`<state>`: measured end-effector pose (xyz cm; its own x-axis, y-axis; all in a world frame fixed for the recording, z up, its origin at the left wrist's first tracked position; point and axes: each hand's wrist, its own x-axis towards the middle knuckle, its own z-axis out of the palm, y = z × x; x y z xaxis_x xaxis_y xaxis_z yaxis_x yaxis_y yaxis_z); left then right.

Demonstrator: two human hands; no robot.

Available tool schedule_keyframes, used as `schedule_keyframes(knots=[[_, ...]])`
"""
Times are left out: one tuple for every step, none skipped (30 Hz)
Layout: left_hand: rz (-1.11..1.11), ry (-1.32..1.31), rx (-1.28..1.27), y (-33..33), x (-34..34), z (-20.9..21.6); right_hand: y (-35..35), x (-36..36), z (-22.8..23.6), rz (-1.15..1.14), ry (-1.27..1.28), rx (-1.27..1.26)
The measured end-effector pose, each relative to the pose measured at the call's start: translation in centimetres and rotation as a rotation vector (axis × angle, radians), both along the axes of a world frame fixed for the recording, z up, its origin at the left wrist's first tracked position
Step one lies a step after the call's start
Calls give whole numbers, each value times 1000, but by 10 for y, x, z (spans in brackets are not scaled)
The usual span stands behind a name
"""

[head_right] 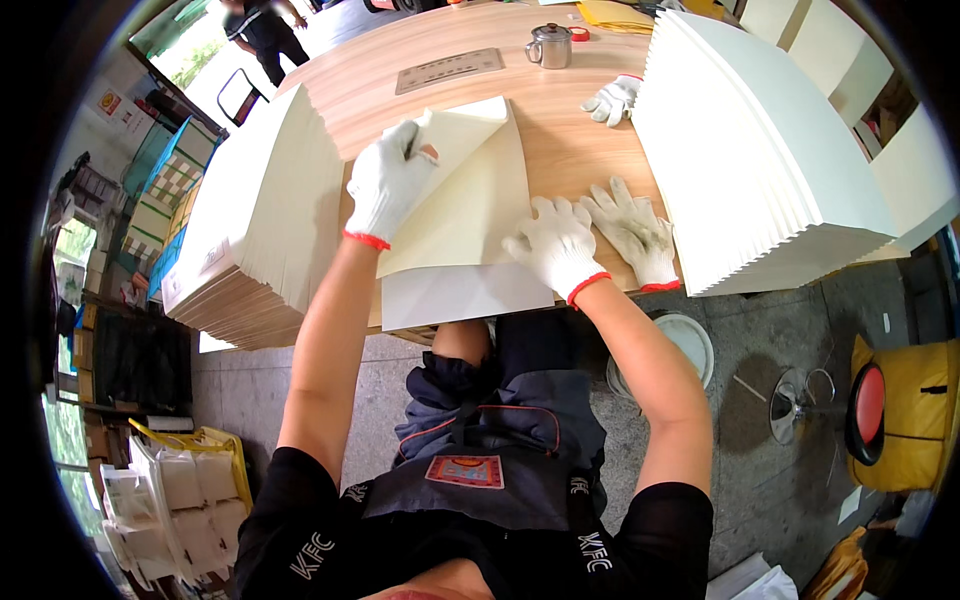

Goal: The person assembles notebooks by placing a white cover sheet over a stack of paper and aligning it. They then use a brush to apply adhesive to the spine of the stack, securing the cover. The process is repeated for multiple units, with the person handling the paper stacks and covers by hand.

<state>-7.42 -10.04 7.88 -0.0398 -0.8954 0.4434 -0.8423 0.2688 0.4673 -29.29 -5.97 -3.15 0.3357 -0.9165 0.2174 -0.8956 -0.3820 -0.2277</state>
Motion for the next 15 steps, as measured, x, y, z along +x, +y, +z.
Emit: schedule_keyframes(knots=[[6,23,6,-4,4,5,0,2,1,0,18,4],[48,11,22,-9,8,8,-1,3,2,0,35,9],[73,17,47,-12,10,13,-4,6,4,5,50,10],[98,23,72,-15,11,18,-7,10,6,-41,31,13],[125,29,97,-15,13,21,-10,13,9,-87,12,16],[121,37,102,-16,13,23,-15,15,13,-135,-7,14],[117,44,107,-15,12,23,-24,15,14,-178,-152,93],[114,50,112,-15,15,24,-37,12,10,-219,-298,174],[130,42,100,-19,19,24,-52,8,9,-263,-443,245],[141,37,86,-25,23,19,-70,5,-1,-290,-436,200],[140,39,77,-32,22,15,-88,-1,-18,-330,-421,157],[148,87,94,-29,24,16,-97,1,-18,-360,-411,125],[170,106,126,-28,25,18,-109,-1,-14,-351,-466,299],[190,124,159,-28,24,22,-120,-3,-10,-341,-519,474],[212,144,190,-27,25,24,-127,-2,-4,-326,-570,648]])
